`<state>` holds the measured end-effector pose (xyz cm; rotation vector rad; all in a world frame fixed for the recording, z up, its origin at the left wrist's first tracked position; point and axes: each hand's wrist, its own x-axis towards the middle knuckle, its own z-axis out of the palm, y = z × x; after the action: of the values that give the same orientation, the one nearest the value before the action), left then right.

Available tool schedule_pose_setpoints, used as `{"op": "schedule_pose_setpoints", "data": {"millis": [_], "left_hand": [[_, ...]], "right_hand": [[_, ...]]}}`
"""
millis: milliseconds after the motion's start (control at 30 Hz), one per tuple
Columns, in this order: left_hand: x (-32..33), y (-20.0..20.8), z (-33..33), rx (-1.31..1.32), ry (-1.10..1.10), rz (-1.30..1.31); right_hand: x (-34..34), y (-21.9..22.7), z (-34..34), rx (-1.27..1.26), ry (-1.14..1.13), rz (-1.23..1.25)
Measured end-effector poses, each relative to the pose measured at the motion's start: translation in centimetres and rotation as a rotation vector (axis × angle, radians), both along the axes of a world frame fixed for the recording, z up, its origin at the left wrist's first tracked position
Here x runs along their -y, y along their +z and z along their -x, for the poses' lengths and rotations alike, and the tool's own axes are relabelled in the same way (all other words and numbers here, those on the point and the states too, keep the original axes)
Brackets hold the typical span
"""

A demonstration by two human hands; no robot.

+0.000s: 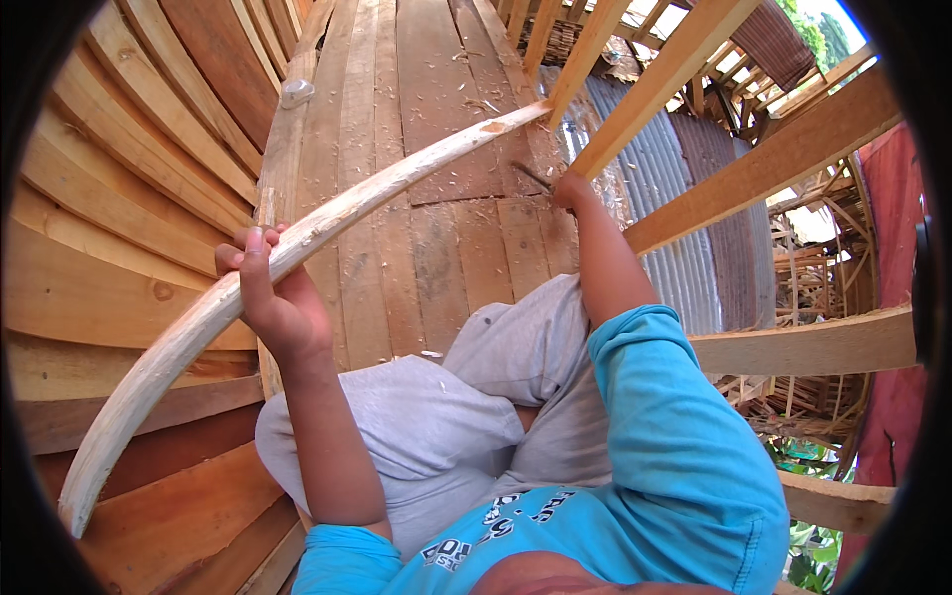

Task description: The person sits on a wooden floor and uses a knife to carve a long, curved piece of wood. They hold the wood with their left hand and repeatedly shave off thin layers with the knife in their right hand, creating wood shavings.

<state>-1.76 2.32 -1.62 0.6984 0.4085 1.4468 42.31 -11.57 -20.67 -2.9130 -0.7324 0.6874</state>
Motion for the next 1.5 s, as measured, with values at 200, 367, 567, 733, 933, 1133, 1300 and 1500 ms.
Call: {"op": "schedule_pose_setpoints", "data": {"millis": [200, 367, 567, 733, 933, 1133, 1300, 1500], "left_hand": [[-0.1, -0.2, 0.0, 0.013, 0.008, 0.003], [-0.1, -0.3, 0.2, 0.005, 0.001, 0.013], [0.1, 0.3, -0.7, -0.015, 0.003, 0.000], [0.2, 0.3, -0.4, -0.010, 0.022, -0.015], [0.1, 0.2, -0.3, -0.010, 0.010, -0.024], [0.2, 0.2, -0.3, 0.014, -0.029, -0.019], [0.2, 0.1, 0.0, 0.007, -0.011, -0.015], [0.2, 0.2, -0.2, 0.014, -0.011, 0.002]], "right_hand": [[-1.6, -1.2, 0.0, -0.016, 0.066, -0.384], [-3.1, -1.6, 0.9, -0.422, 0.228, -0.523], [-4.1, -2.8, -1.6, 0.101, -0.043, -0.265], [-5.3, -1.3, -0.3, -0.014, -0.103, -0.506], [-7.6, -1.0, 2.3, -0.335, -0.018, -0.658], [-8.7, -3.1, 1.1, 0.083, -0.136, -0.432], [-8.8, -3.3, 1.9, 0.127, -0.078, -0.635], [-8.7, -2.3, 1.8, -0.024, -0.039, -0.442]]}}
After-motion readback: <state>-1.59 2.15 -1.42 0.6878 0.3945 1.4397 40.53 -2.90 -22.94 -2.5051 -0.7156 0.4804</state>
